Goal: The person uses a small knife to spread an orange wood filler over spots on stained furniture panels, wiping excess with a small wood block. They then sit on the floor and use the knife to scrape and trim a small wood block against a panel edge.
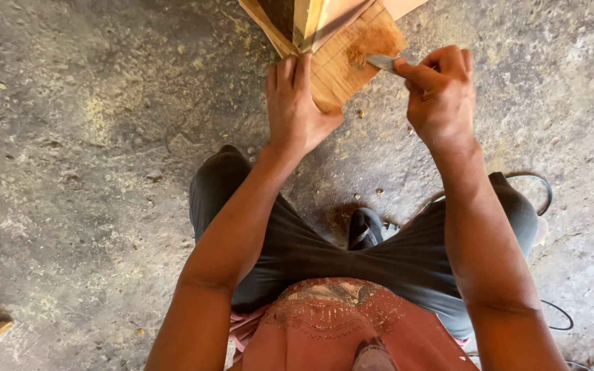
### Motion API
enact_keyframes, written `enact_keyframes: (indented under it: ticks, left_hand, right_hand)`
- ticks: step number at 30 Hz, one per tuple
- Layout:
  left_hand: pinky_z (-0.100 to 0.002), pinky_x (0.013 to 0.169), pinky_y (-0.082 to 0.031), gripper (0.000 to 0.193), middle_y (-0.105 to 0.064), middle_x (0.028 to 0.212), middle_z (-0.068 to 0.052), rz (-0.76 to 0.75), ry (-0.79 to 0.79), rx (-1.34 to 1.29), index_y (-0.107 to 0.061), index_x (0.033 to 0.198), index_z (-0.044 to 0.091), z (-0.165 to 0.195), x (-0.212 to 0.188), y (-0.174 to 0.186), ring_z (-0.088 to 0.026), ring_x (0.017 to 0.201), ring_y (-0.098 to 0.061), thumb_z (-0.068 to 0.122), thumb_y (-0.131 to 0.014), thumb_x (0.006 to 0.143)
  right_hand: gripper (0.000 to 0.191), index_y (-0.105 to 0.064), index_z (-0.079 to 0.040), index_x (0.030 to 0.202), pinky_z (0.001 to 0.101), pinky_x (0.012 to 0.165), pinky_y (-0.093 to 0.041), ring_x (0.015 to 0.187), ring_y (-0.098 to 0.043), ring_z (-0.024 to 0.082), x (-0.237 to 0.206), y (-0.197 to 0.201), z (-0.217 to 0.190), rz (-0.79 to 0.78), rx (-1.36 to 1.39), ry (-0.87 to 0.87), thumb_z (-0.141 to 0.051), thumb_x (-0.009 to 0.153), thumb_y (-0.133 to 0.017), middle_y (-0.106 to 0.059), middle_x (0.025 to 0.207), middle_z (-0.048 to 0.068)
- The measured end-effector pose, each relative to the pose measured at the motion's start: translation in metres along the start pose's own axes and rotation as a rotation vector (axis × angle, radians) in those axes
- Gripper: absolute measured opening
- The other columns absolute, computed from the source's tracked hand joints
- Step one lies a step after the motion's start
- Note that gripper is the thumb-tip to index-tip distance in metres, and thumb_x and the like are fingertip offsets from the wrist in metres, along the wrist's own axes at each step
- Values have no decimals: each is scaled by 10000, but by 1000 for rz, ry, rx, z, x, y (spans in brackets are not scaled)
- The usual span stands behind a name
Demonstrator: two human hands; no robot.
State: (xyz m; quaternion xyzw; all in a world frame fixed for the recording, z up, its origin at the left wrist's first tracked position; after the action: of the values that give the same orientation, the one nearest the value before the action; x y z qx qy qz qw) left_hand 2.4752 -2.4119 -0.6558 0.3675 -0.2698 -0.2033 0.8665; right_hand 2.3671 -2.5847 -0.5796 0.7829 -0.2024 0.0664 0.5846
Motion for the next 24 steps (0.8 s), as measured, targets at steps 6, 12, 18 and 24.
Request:
enact_keyframes:
  ticks: [6, 12, 18, 24]
  left_hand:
    - [-569, 1089, -395, 1014, -471, 1268, -174, 2, 13, 2, -423, 1412, -20, 0, -2, 6, -378, 1215, -488, 266, -918, 575]
    - [-546, 1052, -444, 1003, -516, 1213, -181, 33, -9, -2, -457, 1373, -57, -2, 0, 3, -358, 1155, -524, 313, -926, 567]
    - [-544, 1069, -448, 987, -531, 1204, -188, 55, -18, 2, -477, 1368, -54, 2, -3, 6, -356, 1160, -539, 313, -933, 574]
    - [-541, 1084, -439, 989, -539, 1219, -185, 42, -5, 20, -479, 1360, -76, 7, 0, -6, -365, 1171, -545, 330, -926, 576]
  right_hand:
    - [263, -830, -119, 1188, 302, 717, -500, 937, -572, 187, -15, 26, -7, 58, -87, 70, 56, 1004, -762, -609, 968, 44]
    - [204, -829, -103, 1141, 265, 637, -493, 912, -565, 185, -12, 11, -13, 36, -15, 147, 42, 1011, -768, -608, 976, 48]
    - [240, -828, -113, 1195, 287, 630, -485, 867, -550, 158, -20, 0, -15, -30, 31, 115, 38, 1025, -749, -577, 925, 27]
    - [155, -797, -83, 1156, 329, 501, -411, 638, -541, 153, -19, -19, 24, -251, 398, -120, -9, 1089, -678, -651, 815, 54]
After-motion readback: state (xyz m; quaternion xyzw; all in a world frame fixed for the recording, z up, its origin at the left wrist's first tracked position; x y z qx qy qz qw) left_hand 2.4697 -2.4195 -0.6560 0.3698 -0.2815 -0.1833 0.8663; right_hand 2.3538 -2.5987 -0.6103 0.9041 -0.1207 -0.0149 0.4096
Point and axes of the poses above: each hand's wrist, its own x-axis towards the middle knuckle, its own y-axis out of the back of the hand, z = x × y, the point moved 10 cm from there along x, towards the middle knuckle
